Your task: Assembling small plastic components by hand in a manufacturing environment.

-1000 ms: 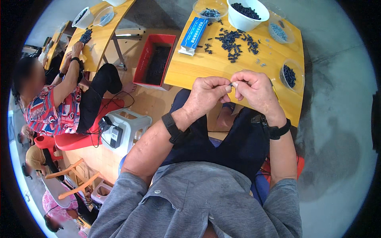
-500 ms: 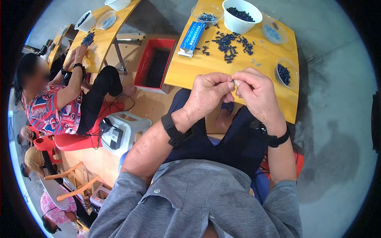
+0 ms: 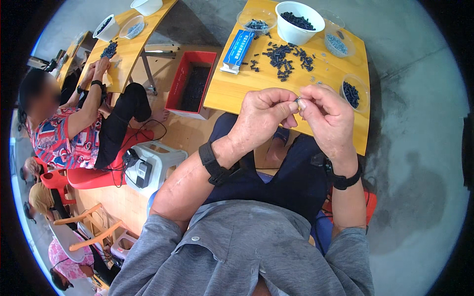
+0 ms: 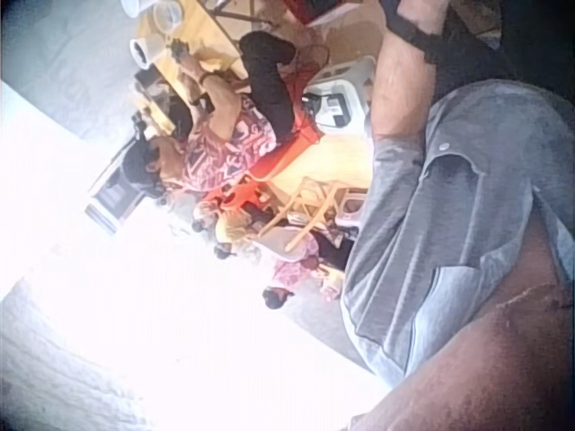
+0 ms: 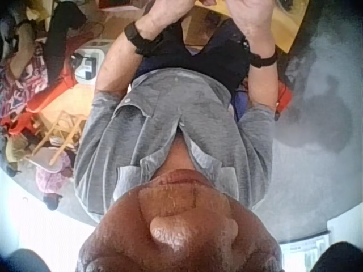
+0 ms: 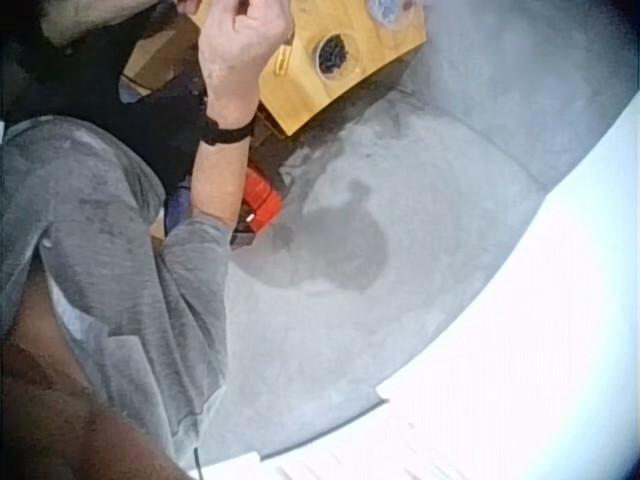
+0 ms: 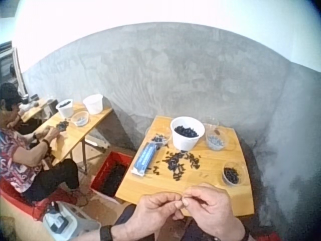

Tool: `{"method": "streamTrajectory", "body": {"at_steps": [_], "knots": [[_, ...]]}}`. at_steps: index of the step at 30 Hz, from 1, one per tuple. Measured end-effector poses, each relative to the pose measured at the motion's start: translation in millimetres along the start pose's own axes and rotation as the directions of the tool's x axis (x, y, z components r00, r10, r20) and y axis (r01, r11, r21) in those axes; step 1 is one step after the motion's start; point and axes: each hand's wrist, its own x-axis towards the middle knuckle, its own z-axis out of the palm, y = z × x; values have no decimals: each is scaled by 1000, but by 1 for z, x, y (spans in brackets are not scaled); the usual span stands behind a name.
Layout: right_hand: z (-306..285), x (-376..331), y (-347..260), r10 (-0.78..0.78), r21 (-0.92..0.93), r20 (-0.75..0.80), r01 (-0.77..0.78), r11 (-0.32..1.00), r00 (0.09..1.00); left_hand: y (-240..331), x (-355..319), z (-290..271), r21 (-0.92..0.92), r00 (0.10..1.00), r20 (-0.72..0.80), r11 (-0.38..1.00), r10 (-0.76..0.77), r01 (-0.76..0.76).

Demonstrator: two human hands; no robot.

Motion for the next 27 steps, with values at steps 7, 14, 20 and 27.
{"method": "streamTrajectory", "body": {"at_steps": [7,14,20,27], "knots": [[-5,4,0,-31,-33,67,33,999,997,1,2,-1,-21,1000,8,1000,13,-13],[-6,9,2,-95,-92,102,105,990,990,1,6,-3,-18,1000,17,1000,-21,21],[-5,8,9,-144,-124,108,157,980,984,2,7,-4,9,999,22,999,-45,45],[1,7,15,-84,-30,42,85,996,996,-6,10,-7,3,999,7,999,-37,37]]}}
